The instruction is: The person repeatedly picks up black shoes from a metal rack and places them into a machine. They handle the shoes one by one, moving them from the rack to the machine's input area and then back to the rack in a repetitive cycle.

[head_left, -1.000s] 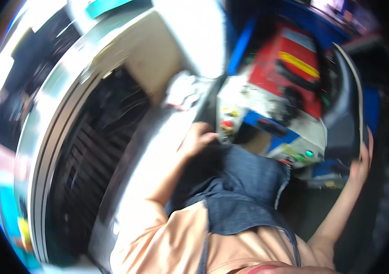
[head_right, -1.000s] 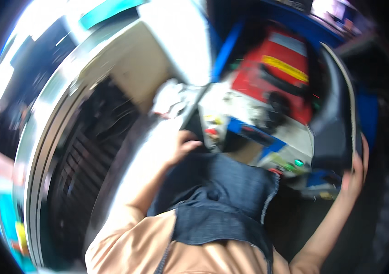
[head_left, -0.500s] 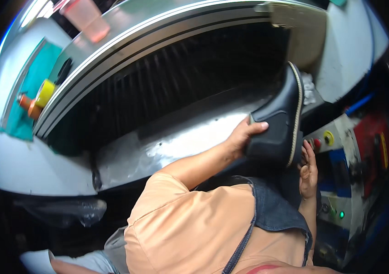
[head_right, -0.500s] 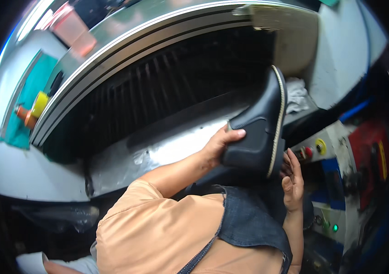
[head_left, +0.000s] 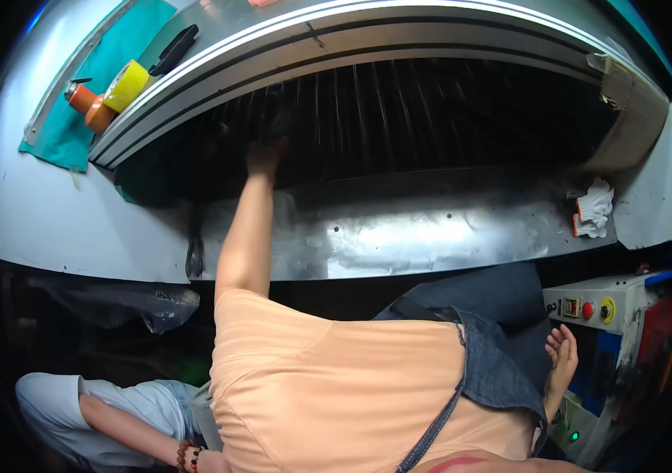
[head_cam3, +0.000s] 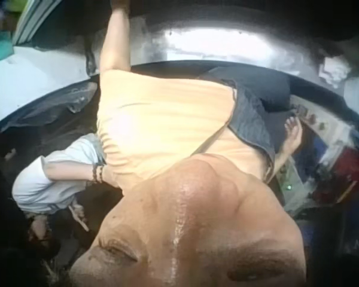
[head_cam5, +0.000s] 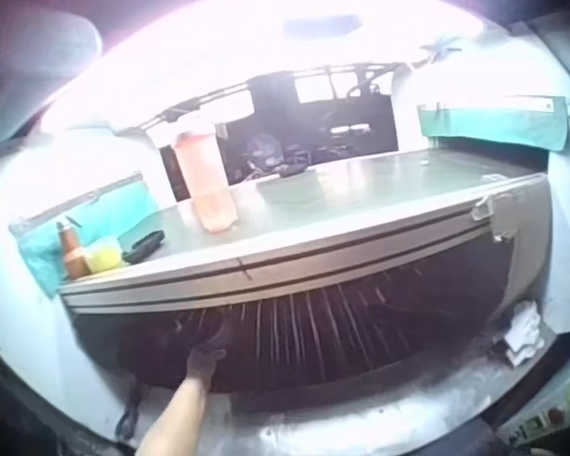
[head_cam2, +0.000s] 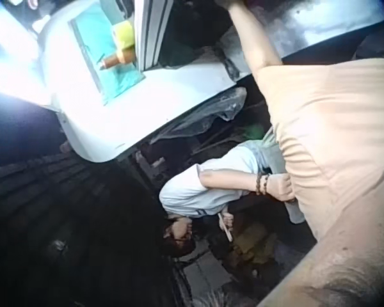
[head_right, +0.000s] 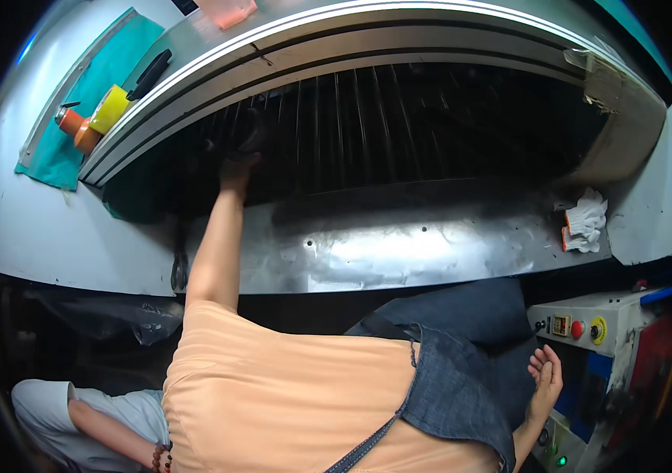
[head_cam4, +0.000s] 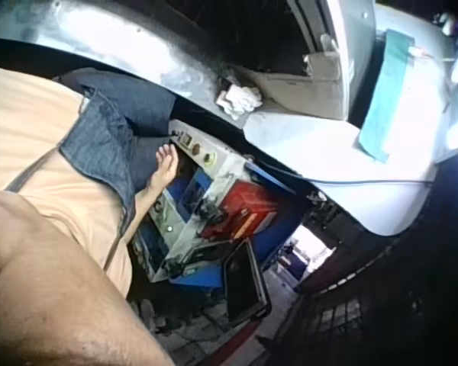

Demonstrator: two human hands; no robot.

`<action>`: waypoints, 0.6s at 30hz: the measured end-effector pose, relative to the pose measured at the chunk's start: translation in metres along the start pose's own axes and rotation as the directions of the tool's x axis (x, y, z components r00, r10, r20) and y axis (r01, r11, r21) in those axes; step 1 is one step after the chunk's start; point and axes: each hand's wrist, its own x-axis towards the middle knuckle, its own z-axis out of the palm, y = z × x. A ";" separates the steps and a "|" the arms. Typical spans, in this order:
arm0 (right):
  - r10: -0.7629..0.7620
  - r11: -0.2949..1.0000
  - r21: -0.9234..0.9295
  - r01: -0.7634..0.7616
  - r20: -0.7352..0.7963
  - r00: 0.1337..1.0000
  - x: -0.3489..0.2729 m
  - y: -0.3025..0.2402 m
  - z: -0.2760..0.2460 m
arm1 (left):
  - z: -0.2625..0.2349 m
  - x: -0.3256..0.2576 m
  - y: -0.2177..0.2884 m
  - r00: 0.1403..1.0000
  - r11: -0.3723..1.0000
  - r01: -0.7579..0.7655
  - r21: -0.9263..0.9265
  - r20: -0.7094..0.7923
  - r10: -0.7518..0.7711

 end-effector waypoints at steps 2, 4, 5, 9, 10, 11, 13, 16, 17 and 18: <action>0.045 0.999 0.000 -0.045 -0.001 0.999 0.005 0.002 0.003 | -0.033 0.047 -0.033 0.965 0.839 -0.258 0.478 0.167 0.202; 0.082 0.996 -0.014 -0.082 -0.024 0.996 0.004 -0.004 0.013 | -0.025 0.064 -0.038 0.919 0.530 -0.393 0.751 0.306 0.247; 0.080 0.996 -0.031 -0.080 -0.017 0.997 0.003 -0.005 0.015 | -0.008 0.068 -0.024 0.928 0.460 -0.368 0.808 0.290 0.233; 0.046 0.996 -0.077 -0.047 -0.002 0.999 -0.001 -0.009 0.024 | 0.035 0.070 0.019 0.989 0.568 -0.140 0.811 0.082 0.127; 0.028 0.996 -0.082 -0.027 0.013 1.000 -0.002 -0.012 0.025 | 0.031 0.071 0.009 0.992 0.587 -0.125 0.800 0.084 0.098; 0.017 0.999 -0.050 -0.015 0.048 0.999 0.005 -0.009 0.026 | -0.004 0.094 -0.028 0.980 0.542 -0.197 0.817 0.163 0.111; 0.043 0.997 -0.062 -0.044 -0.011 0.999 -0.003 0.002 0.016 | 0.010 0.090 -0.031 0.918 0.227 -0.160 0.961 0.060 0.392; 0.032 0.988 -0.145 -0.057 -0.166 0.986 -0.030 0.007 -0.004 | 0.026 0.034 0.056 0.874 0.376 -0.205 0.904 -0.004 0.487; 0.019 0.983 -0.176 -0.054 -0.197 0.980 -0.032 0.011 -0.013 | 0.028 0.030 0.062 0.775 0.342 -0.300 0.890 0.018 0.632; 0.006 0.977 -0.208 -0.054 -0.226 0.974 -0.035 0.016 -0.021 | 0.034 0.027 0.069 0.652 0.294 -0.386 0.874 0.034 0.757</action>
